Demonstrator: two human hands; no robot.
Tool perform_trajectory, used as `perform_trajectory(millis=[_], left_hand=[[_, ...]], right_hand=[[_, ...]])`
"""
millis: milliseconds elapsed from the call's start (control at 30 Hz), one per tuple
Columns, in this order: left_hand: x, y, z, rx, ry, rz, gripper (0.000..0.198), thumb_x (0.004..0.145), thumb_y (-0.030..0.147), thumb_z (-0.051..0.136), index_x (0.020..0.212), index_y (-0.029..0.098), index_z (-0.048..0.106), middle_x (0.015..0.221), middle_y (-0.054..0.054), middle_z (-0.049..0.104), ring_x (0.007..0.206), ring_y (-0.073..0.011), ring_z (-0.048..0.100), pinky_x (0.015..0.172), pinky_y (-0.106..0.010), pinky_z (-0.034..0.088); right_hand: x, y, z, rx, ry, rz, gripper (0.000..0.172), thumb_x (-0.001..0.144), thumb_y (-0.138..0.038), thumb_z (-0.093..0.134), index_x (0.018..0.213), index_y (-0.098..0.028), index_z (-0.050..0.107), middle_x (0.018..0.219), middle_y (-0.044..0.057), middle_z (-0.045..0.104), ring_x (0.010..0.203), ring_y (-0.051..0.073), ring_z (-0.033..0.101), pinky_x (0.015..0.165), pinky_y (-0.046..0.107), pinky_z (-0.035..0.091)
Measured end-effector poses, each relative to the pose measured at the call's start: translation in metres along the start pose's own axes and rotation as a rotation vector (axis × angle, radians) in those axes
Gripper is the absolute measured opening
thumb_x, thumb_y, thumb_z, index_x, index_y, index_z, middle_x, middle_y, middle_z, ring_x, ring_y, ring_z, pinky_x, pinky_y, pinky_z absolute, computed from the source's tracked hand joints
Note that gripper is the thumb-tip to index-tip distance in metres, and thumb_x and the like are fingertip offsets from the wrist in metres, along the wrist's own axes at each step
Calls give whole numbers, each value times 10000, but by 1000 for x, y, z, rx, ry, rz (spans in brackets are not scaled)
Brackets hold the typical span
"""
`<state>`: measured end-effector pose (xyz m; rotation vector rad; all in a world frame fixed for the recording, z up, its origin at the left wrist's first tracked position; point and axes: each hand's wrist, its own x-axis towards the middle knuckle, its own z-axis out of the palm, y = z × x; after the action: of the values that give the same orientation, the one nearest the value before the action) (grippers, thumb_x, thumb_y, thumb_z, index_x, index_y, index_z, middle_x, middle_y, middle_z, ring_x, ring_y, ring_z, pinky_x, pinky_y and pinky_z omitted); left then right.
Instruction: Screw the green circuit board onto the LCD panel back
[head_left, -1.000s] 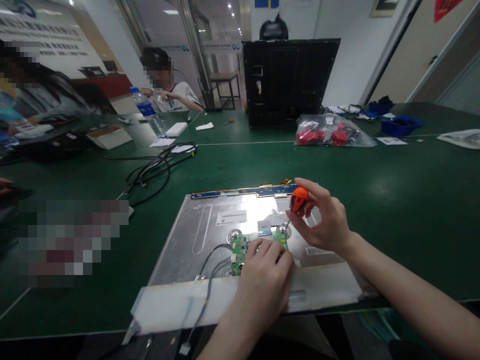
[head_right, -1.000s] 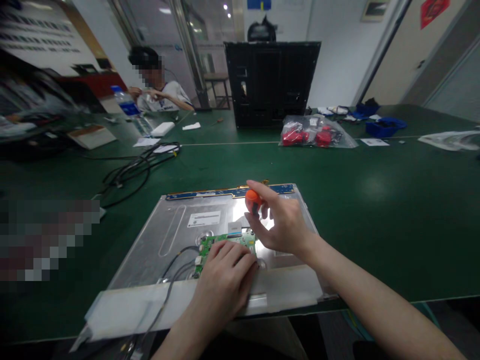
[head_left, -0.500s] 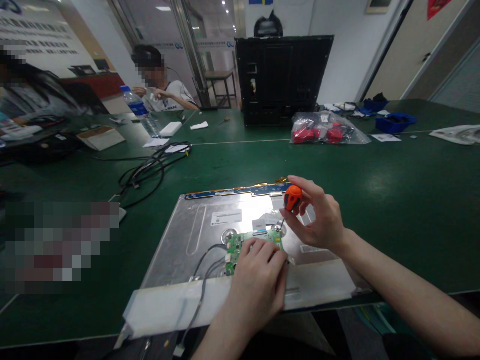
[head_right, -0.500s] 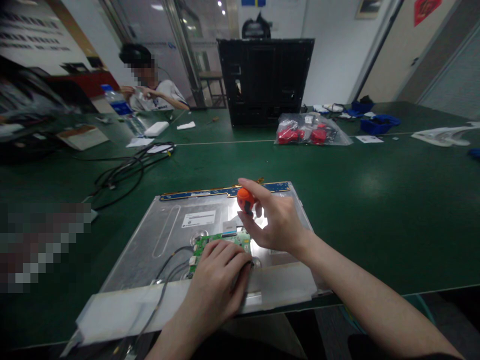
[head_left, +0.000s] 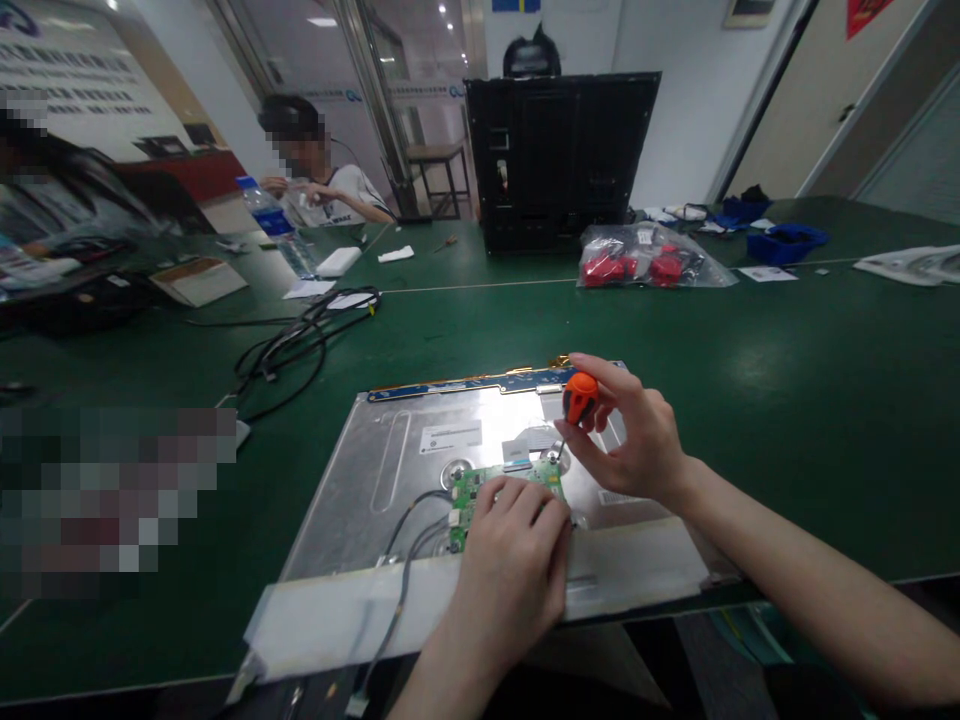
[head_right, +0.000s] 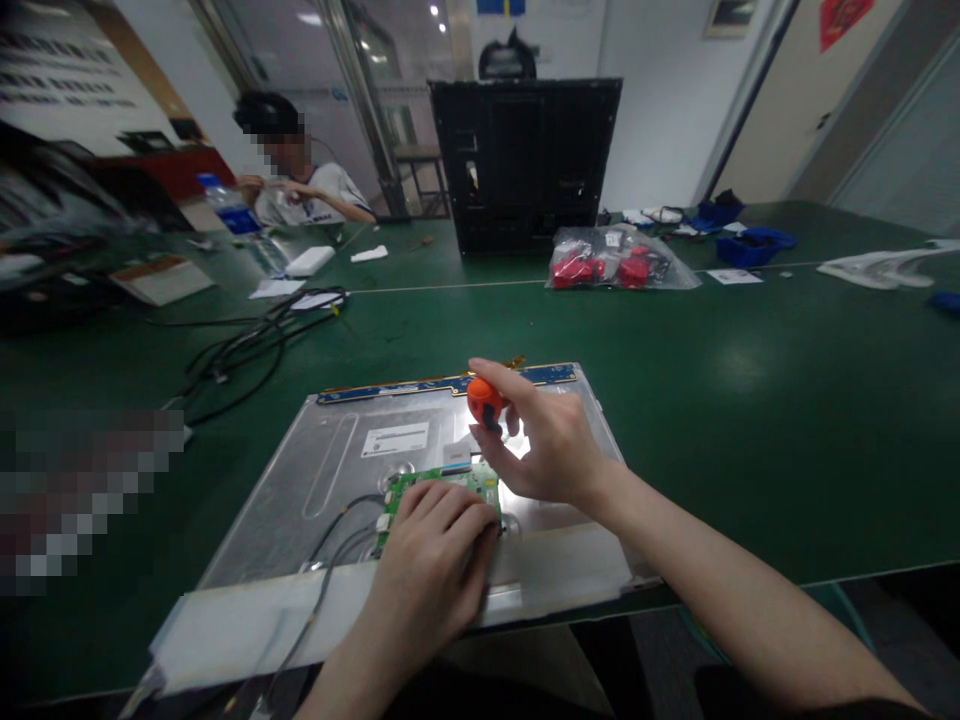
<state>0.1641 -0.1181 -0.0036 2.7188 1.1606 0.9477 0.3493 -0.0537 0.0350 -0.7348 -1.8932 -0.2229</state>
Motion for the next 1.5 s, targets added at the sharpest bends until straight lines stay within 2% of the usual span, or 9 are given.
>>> perform_trajectory(millis=[300, 533, 1033, 1500], left_hand=[[-1, 0, -2, -21, -10, -3, 152, 937, 95, 564, 860, 203, 638, 866, -44, 698, 837, -246, 604, 863, -416, 433], [0, -2, 0, -63, 2, -9, 172, 938, 73, 556, 860, 202, 638, 855, -36, 698, 824, -231, 610, 835, -399, 442], [-3, -3, 5, 77, 28, 52, 188, 962, 73, 561, 857, 207, 641, 849, -35, 714, 817, -230, 615, 885, -395, 460], [0, -4, 1, -97, 12, 2, 155, 953, 81, 576, 873, 206, 623, 864, -26, 706, 818, -227, 619, 835, -386, 444]], right_hand=[[1, 0, 0, 2, 5, 1, 559, 953, -196, 607, 1486, -230, 444, 855, -17, 720, 502, 101, 605, 446, 222, 502], [4, -4, -4, 146, 9, 56, 612, 932, -169, 633, 1509, -234, 439, 853, -30, 699, 501, 89, 582, 427, 197, 509], [0, -7, -8, 165, 25, 119, 593, 936, -174, 643, 1493, -236, 450, 853, -18, 690, 505, 104, 593, 410, 213, 530], [-1, -16, -11, 265, 65, 190, 610, 925, -180, 656, 1494, -236, 446, 792, -28, 634, 536, 140, 614, 419, 256, 535]])
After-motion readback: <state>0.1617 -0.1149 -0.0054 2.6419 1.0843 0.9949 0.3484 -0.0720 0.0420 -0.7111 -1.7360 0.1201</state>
